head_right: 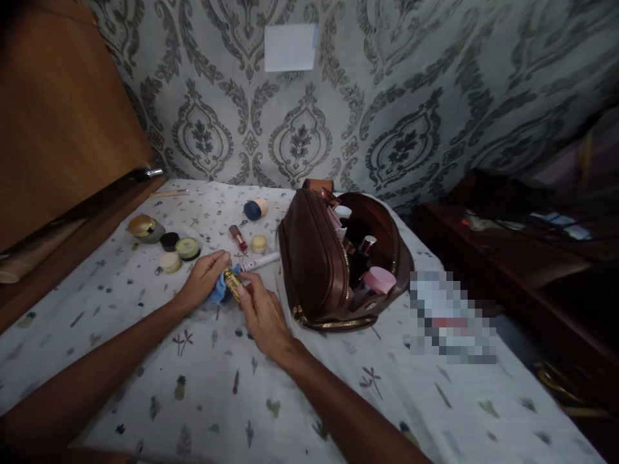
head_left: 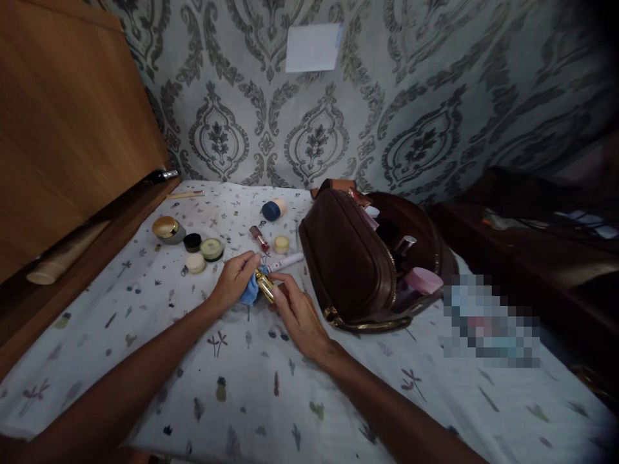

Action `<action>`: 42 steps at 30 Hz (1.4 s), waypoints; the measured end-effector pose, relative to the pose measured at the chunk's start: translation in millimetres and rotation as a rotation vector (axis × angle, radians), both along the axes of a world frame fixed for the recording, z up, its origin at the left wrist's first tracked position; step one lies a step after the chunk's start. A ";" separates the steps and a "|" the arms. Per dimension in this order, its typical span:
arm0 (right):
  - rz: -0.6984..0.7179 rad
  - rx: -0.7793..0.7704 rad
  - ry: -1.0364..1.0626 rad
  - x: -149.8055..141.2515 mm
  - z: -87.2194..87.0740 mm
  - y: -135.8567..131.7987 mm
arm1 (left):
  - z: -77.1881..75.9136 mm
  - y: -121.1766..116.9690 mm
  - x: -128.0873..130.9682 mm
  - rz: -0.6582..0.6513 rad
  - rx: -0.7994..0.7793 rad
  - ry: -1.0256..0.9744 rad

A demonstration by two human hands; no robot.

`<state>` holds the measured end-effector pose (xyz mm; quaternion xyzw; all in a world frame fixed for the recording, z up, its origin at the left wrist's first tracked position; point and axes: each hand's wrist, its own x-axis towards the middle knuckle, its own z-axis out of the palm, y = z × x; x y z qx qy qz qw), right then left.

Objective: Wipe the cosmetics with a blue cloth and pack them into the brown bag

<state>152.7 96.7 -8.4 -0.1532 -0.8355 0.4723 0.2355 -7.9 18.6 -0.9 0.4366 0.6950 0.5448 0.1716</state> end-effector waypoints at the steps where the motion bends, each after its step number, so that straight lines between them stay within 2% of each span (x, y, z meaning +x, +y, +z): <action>1: -0.010 0.001 0.015 -0.5 -0.2 0.0 | -0.1 0.3 -0.3 0.018 0.006 -0.011; 6: -0.075 -0.039 0.092 -3.4 -5.4 -0.7 | 0.1 1.0 -2.4 0.051 0.039 -0.121; 12: -0.021 -0.191 0.098 -4.2 -8.8 -0.8 | 7.0 2.6 8.0 -0.007 0.108 -0.557; 16: -0.033 -0.288 0.121 -5.8 -5.7 -0.5 | 6.6 2.9 15.0 -0.105 0.108 -0.691; 21: -0.105 -0.389 0.165 -8.6 -6.7 1.5 | 1.2 -0.9 17.2 -0.321 0.011 -0.698; 26: -0.135 -0.327 0.103 -10.4 -9.6 5.0 | -1.2 -3.6 14.9 -0.457 -0.006 -0.622; 35: -0.166 -0.185 0.040 -5.7 2.8 3.0 | -0.1 -2.3 11.1 -0.337 -0.001 -0.649; 42: -0.143 -0.208 0.167 -1.3 5.0 5.7 | 5.1 -4.1 10.6 -0.436 -0.046 -0.599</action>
